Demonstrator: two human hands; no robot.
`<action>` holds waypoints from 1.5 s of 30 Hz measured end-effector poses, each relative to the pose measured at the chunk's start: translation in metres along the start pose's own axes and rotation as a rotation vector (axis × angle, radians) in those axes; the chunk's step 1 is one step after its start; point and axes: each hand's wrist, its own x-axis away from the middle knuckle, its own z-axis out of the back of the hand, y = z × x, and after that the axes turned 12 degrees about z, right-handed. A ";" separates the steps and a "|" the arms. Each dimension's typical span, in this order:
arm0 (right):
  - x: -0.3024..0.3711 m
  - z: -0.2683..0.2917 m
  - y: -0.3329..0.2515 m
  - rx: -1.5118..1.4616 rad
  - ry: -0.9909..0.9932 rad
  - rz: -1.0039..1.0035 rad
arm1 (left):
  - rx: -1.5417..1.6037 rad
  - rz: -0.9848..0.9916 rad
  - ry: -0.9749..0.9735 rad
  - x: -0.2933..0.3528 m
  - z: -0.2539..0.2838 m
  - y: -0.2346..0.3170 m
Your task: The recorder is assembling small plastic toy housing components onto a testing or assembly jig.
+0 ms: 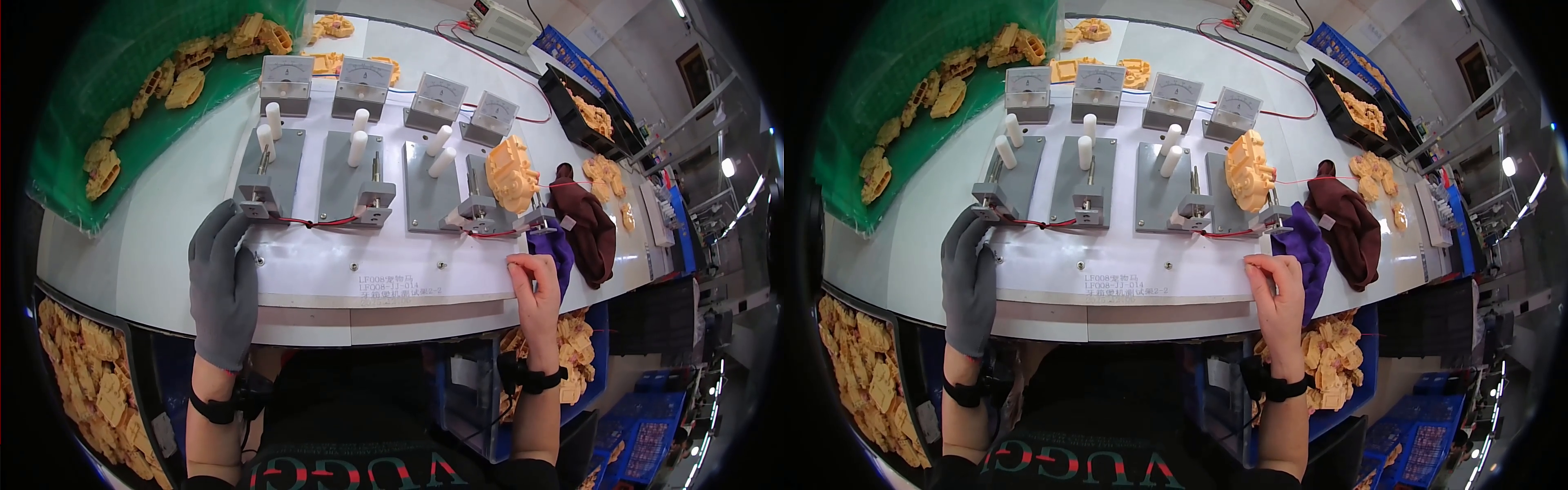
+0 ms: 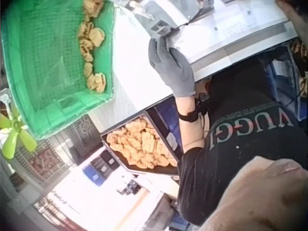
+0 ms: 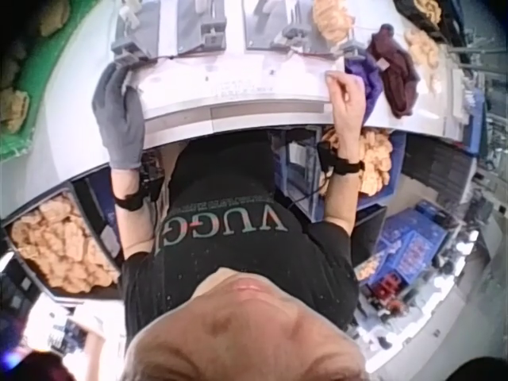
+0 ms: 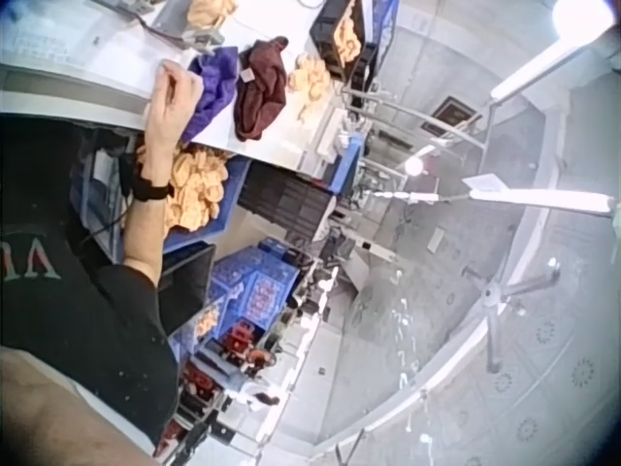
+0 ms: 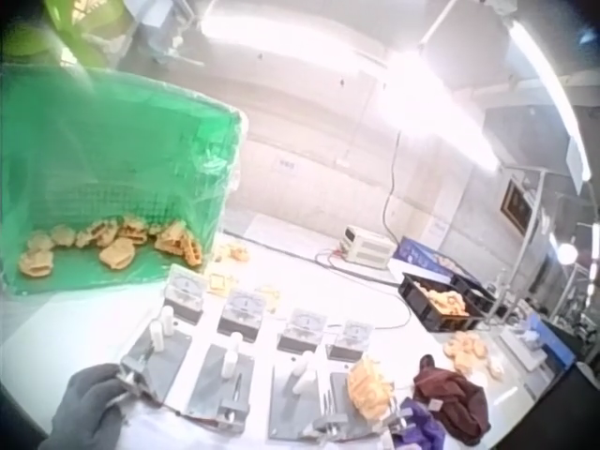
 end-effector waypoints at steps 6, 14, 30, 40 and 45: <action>-0.001 -0.001 0.003 -0.022 0.000 -0.005 | -0.010 -0.005 0.000 -0.002 -0.001 0.000; 0.000 0.000 0.005 -0.025 -0.006 -0.004 | -0.004 0.000 -0.010 -0.002 0.001 0.002; 0.001 -0.001 0.008 -0.022 0.000 0.032 | 0.030 0.021 -0.015 -0.002 0.000 0.004; 0.000 0.001 0.006 -0.008 -0.016 0.037 | 0.043 0.026 -0.014 0.000 -0.001 0.002; 0.000 0.000 0.006 -0.046 -0.005 -0.002 | 0.051 0.028 -0.011 0.000 -0.002 0.000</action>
